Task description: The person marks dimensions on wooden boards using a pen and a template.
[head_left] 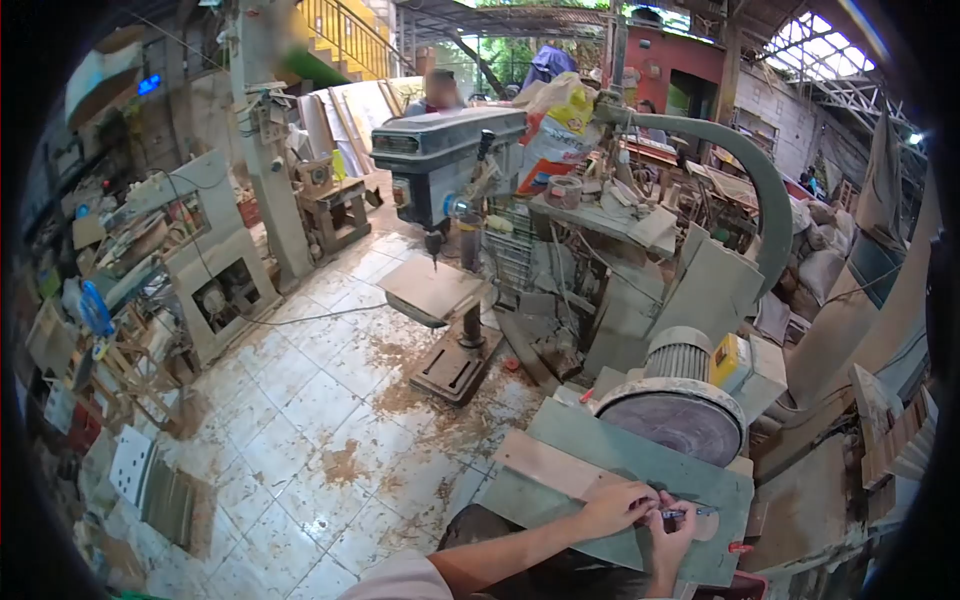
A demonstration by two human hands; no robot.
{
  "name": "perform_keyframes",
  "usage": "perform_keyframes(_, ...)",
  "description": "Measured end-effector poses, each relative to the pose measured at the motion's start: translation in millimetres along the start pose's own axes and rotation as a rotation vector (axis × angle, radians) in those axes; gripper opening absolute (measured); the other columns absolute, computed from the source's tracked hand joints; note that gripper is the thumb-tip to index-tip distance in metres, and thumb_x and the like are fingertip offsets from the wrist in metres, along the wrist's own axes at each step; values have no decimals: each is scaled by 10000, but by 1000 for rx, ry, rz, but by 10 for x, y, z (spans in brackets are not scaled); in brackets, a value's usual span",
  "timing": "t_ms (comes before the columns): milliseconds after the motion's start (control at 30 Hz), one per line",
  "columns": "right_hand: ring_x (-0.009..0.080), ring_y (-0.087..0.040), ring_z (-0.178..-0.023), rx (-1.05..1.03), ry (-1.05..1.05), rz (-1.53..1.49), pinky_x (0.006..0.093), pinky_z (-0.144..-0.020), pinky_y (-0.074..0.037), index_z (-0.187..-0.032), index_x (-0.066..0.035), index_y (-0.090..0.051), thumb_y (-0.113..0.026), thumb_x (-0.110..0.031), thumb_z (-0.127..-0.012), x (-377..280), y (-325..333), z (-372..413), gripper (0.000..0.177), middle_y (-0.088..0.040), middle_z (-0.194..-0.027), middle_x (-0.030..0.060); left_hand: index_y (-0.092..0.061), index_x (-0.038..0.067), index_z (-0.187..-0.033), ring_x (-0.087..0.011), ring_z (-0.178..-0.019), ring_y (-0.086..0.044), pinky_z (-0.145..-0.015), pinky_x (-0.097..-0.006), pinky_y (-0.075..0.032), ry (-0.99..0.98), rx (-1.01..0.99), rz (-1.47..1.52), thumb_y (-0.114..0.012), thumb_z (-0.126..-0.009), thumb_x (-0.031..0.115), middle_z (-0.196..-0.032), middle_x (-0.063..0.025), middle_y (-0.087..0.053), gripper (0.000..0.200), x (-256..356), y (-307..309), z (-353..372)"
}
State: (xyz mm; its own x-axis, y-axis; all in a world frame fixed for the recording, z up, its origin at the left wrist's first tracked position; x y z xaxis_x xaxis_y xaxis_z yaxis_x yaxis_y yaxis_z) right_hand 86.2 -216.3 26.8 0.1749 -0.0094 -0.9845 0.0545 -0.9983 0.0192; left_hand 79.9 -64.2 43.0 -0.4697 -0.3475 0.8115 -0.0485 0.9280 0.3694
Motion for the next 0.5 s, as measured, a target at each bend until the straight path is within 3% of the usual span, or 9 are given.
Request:
perform_keyframes(100,203,-575,-1052,-20,81,-30,326,-895,-472,-985,-44,-441,-678,17,-776,11,-22,-30,322,-603,-1186,212,-624,49,-1020,-304,-847,-628,-723,-385,-492,29,-23,27,-623,-876,148,-917,-115,-645,175,42,31,-10)
perform_keyframes(233,187,-561,-1035,-14,-10,-22,312,-899,-455,-982,-37,-441,-681,8,-790,-75,-58,1,310,-602,-1179,209,-617,46,-1010,-314,-851,-618,-732,-389,-480,-20,29,40,-596,-897,143,-903,-129,-634,151,18,13,-13)
perform_keyframes(300,175,-547,-1031,-35,1,61,301,-906,-439,-985,-38,-443,-676,15,-791,-26,-50,46,308,-599,-1191,208,-612,39,-1017,-317,-863,-612,-743,-393,-474,46,-18,20,-582,-898,129,-910,-133,-633,152,-30,-1,49)
perform_keyframes(433,210,-544,-1112,-77,91,79,316,-913,-448,-1030,-38,-438,-642,7,-823,-34,-40,2,294,-566,-1230,243,-612,12,-1007,-316,-866,-608,-765,-393,-469,-8,24,66,-554,-918,115,-907,-139,-633,148,94,49,-16)
perform_keyframes(500,184,-550,-1035,-17,0,-3,313,-927,-432,-1009,-29,-445,-680,-5,-797,-5,-31,-1,318,-600,-1178,191,-615,12,-1010,-312,-863,-610,-765,-391,-467,-17,62,81,-536,-940,140,-900,-140,-635,166,106,76,-20)
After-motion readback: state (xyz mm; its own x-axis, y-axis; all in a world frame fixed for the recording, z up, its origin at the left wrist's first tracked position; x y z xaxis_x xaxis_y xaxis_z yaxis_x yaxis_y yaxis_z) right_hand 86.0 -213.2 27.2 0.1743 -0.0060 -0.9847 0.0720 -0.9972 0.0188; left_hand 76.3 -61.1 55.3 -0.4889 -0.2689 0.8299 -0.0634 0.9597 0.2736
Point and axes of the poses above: each hand's wrist, its own z-axis away from the middle knuckle, its own y-axis out of the back of the hand, x = y × z, the point moved 7 cm from there along -z, towards the middle knuckle
